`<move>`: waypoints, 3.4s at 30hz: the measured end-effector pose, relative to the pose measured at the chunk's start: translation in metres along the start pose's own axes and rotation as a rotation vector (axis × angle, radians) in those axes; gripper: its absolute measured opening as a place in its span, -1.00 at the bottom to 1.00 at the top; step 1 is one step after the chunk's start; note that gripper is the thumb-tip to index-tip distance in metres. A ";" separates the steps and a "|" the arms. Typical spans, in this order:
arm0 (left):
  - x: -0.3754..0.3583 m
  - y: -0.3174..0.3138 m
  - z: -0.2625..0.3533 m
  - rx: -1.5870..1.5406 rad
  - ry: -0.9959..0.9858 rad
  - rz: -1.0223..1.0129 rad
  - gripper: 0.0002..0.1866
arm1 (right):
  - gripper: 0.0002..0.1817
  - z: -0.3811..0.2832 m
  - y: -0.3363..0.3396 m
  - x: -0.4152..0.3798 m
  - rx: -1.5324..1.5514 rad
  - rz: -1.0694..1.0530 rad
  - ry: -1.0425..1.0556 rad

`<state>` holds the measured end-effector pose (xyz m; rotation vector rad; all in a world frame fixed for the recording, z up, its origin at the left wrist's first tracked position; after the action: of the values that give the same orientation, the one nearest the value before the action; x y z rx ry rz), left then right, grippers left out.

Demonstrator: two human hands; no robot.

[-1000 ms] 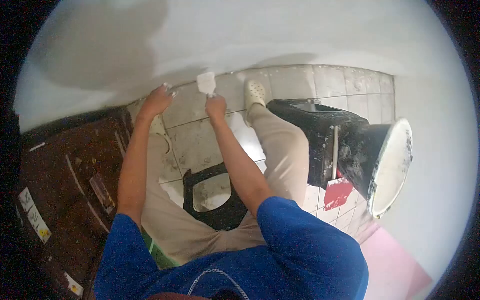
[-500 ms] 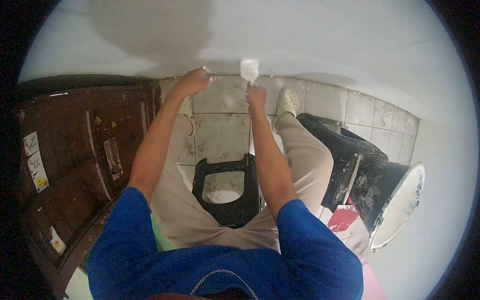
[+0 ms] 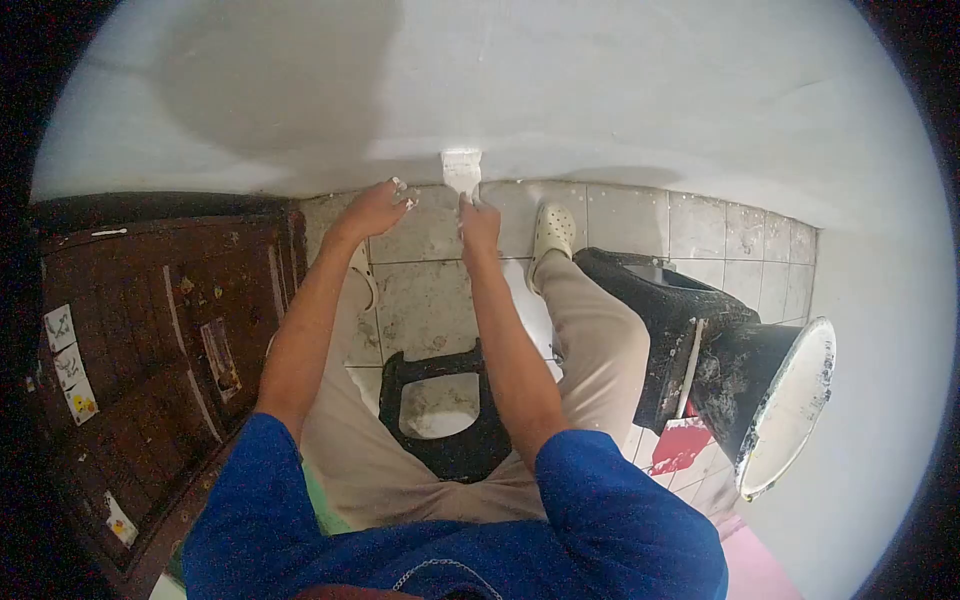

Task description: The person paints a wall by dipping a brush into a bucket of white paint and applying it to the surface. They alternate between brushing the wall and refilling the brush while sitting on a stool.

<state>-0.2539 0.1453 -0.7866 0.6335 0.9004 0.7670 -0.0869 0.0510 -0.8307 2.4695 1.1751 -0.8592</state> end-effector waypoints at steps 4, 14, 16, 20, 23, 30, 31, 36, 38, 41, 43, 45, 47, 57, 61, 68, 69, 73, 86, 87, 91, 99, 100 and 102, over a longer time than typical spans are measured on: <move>0.001 0.001 0.002 -0.014 0.003 0.046 -0.39 | -0.79 0.014 0.006 0.000 0.001 0.012 -0.051; -0.003 0.008 0.004 -0.036 0.051 -0.025 -0.34 | -0.81 -0.015 0.010 -0.036 0.084 0.064 0.001; -0.003 0.007 0.006 -0.049 0.022 -0.004 -0.35 | -0.81 0.014 0.011 -0.013 0.014 0.072 -0.025; -0.007 0.014 -0.001 -0.107 -0.025 0.047 -0.36 | -0.79 -0.011 -0.011 0.001 -0.060 0.041 -0.013; -0.018 0.022 -0.001 -0.152 0.027 0.020 -0.38 | -0.76 -0.029 -0.008 -0.024 0.091 -0.036 0.075; -0.022 0.025 -0.003 -0.137 0.002 0.090 -0.43 | -0.76 0.021 -0.017 -0.006 -0.091 0.026 0.001; -0.022 0.028 -0.005 -0.133 -0.010 0.101 -0.43 | -0.77 0.025 -0.024 0.007 -0.138 0.047 -0.008; -0.022 0.028 -0.020 -0.169 0.031 0.072 -0.43 | -0.77 -0.021 -0.024 -0.044 0.076 0.007 0.023; -0.021 0.032 -0.019 -0.127 0.024 0.094 -0.42 | -0.77 -0.015 -0.019 -0.047 0.035 0.036 0.001; -0.025 0.029 -0.017 -0.098 0.016 0.112 -0.42 | -0.78 0.033 -0.010 -0.011 -0.030 0.058 -0.059; -0.025 0.030 -0.017 -0.095 0.017 0.107 -0.41 | -0.79 0.041 -0.019 0.024 -0.125 0.086 -0.027; -0.028 0.030 -0.019 -0.101 0.033 0.072 -0.41 | -0.80 0.010 -0.029 0.011 0.012 0.045 -0.038; -0.028 0.028 -0.022 -0.116 0.048 0.075 -0.41 | -0.80 -0.021 -0.027 -0.020 0.083 0.026 -0.028; -0.029 0.029 -0.015 -0.083 0.024 0.070 -0.36 | -0.75 -0.015 -0.028 -0.016 -0.034 0.030 0.049; -0.018 0.027 -0.025 -0.079 0.034 0.096 -0.37 | -0.72 -0.048 -0.022 -0.074 -0.047 0.017 0.189; -0.020 0.026 -0.018 -0.065 0.029 0.052 -0.36 | -0.73 -0.028 -0.036 -0.028 -0.059 0.041 0.071; -0.026 0.025 -0.018 -0.069 0.042 0.023 -0.36 | -0.72 -0.024 -0.034 -0.031 -0.076 0.035 0.109; -0.024 0.029 -0.022 -0.053 0.057 0.089 -0.37 | -0.69 -0.025 -0.016 -0.065 -0.116 0.079 0.235; -0.022 0.019 -0.022 -0.049 0.121 0.025 -0.41 | -0.72 0.114 -0.020 0.057 -0.485 0.033 0.011; -0.019 0.015 -0.026 -0.059 0.129 0.020 -0.41 | -0.72 0.118 -0.023 0.061 -0.437 0.020 0.000; -0.017 0.026 -0.028 -0.035 0.115 0.094 -0.42 | -0.70 0.135 -0.038 0.075 -0.308 -0.008 -0.051; -0.021 0.032 -0.034 -0.052 0.137 0.109 -0.42 | -0.70 0.086 -0.064 0.070 -0.173 -0.034 0.033; -0.022 0.032 -0.034 -0.052 0.131 0.125 -0.42 | -0.70 0.075 -0.060 0.049 -0.198 -0.035 0.060; -0.024 0.031 -0.032 -0.054 0.120 0.155 -0.42 | -0.67 0.078 -0.052 0.024 -0.223 -0.019 0.081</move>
<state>-0.3010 0.1493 -0.7680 0.6197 0.9442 0.9736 -0.1458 0.0612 -0.9065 2.3340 1.2501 -0.6006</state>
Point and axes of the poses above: each hand's wrist, its own x-axis towards the middle knuckle, its own y-axis out of the back of the hand, z = x × y, the point moved 5 cm from there along x, towards the middle knuckle, and after that the axes turned 6 degrees about z, right-handed, at the moved point
